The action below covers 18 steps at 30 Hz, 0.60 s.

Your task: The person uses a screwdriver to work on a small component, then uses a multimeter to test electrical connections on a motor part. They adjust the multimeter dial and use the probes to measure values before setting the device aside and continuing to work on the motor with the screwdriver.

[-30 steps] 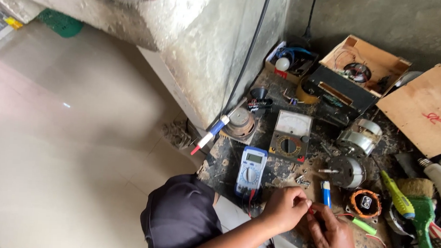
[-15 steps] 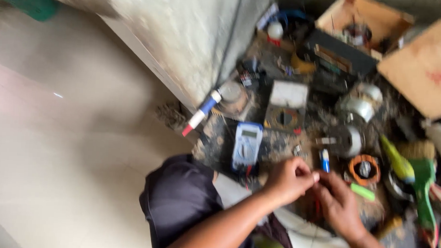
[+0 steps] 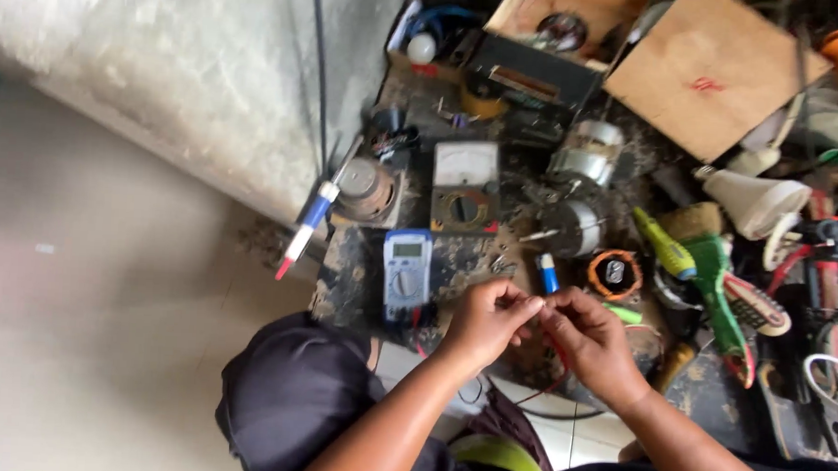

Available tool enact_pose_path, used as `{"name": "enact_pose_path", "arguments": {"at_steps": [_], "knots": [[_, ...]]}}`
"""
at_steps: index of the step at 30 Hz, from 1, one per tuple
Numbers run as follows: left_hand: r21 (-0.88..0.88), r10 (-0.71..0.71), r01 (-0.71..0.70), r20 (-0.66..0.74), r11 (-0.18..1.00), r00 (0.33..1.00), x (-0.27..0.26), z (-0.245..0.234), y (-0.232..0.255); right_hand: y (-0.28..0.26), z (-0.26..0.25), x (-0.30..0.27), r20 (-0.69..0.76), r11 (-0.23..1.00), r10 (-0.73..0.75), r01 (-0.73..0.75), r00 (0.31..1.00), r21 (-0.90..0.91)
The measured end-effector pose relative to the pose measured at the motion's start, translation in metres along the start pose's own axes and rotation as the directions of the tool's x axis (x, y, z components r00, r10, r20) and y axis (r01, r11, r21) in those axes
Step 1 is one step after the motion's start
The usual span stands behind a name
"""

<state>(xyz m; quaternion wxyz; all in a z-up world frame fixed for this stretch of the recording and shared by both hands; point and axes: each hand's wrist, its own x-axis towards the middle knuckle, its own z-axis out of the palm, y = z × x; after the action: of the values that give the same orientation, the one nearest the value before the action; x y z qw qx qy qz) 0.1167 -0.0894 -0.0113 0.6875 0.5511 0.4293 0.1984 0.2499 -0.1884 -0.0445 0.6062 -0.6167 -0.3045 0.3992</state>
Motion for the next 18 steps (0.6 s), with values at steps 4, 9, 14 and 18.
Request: {"name": "enact_pose_path", "arguments": {"at_steps": [4, 9, 14, 18], "knots": [[-0.072, 0.033, -0.029, 0.045, 0.997, 0.998, -0.009, 0.0, 0.018, -0.015, -0.009, -0.005, 0.02, 0.998, -0.046, 0.045, 0.999, 0.045], [0.694, 0.41, -0.209, -0.135, 0.689, 0.902, -0.004, -0.028, 0.044, -0.018, -0.028, -0.009, 0.167, 0.996, -0.084, 0.082, 0.982, 0.022], [0.872, 0.301, 0.223, -0.375, 0.437, 0.877, -0.006, -0.065, 0.046, -0.024, -0.038, -0.014, 0.142, 0.999, -0.047, 0.044, 0.989, 0.021], [0.844, 0.104, 0.366, -0.436, 0.392, 0.894, -0.009, -0.066, 0.044, -0.031, -0.039, -0.015, 0.125, 0.997, -0.063, 0.066, 0.99, -0.026]]}}
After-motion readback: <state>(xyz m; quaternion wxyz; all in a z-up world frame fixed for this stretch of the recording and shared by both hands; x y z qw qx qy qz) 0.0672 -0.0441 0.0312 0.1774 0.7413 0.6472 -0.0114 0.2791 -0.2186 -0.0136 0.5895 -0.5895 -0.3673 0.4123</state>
